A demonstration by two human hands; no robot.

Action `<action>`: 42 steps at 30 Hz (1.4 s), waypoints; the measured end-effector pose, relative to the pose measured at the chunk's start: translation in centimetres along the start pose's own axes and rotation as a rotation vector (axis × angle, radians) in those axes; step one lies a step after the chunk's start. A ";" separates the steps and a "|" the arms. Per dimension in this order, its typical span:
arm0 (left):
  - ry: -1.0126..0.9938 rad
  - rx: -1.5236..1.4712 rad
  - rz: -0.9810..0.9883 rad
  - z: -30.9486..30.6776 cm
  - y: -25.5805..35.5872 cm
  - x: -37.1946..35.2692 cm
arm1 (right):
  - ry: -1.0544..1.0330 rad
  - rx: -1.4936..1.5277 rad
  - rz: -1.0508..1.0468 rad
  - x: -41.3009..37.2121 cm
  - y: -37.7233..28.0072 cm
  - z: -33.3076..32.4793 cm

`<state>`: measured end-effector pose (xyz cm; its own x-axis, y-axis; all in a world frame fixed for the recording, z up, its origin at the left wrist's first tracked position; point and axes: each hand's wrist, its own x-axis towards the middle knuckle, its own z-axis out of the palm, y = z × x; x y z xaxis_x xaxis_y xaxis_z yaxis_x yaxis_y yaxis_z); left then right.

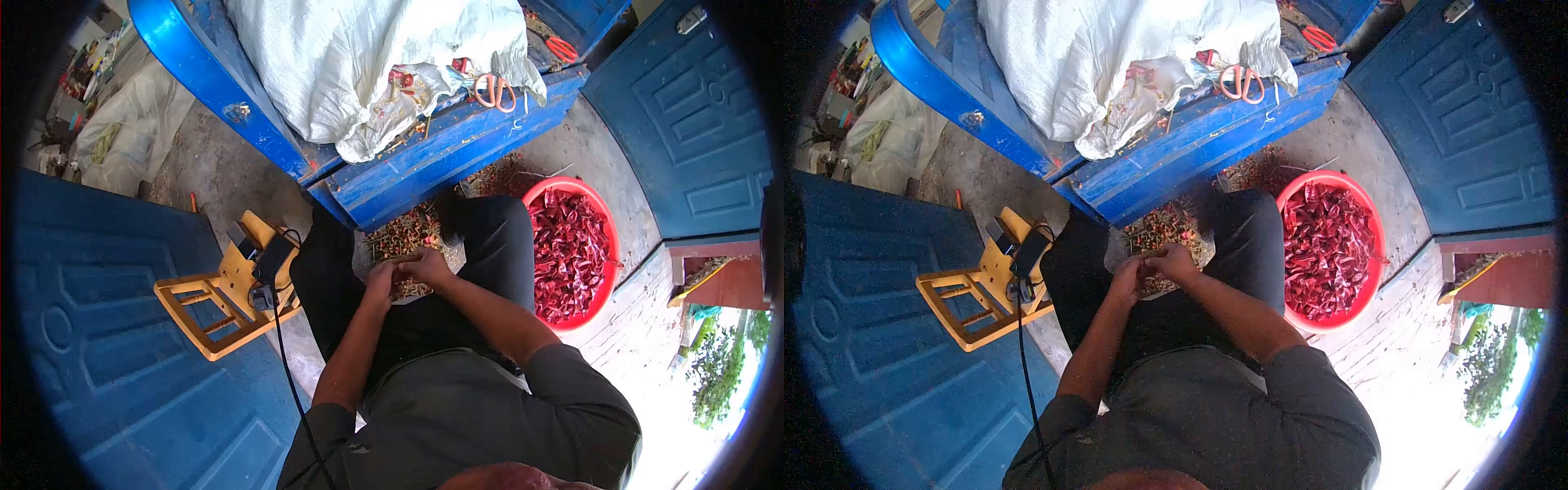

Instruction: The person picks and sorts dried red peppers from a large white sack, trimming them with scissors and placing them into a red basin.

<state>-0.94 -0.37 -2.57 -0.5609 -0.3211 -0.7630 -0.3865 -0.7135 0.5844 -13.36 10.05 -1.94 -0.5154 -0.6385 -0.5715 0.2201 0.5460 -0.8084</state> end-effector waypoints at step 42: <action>-0.065 -0.206 0.010 1.8 2.6 -1.4 | 0.132 -0.083 -0.423 -0.3 -3.6 -1.9</action>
<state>-2.49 -0.65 0.58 -0.6130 -0.2929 -0.7338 -0.2266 -0.8246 0.5184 -15.53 9.31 1.40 -0.6478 -0.7434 -0.1664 -0.0968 0.2970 -0.9499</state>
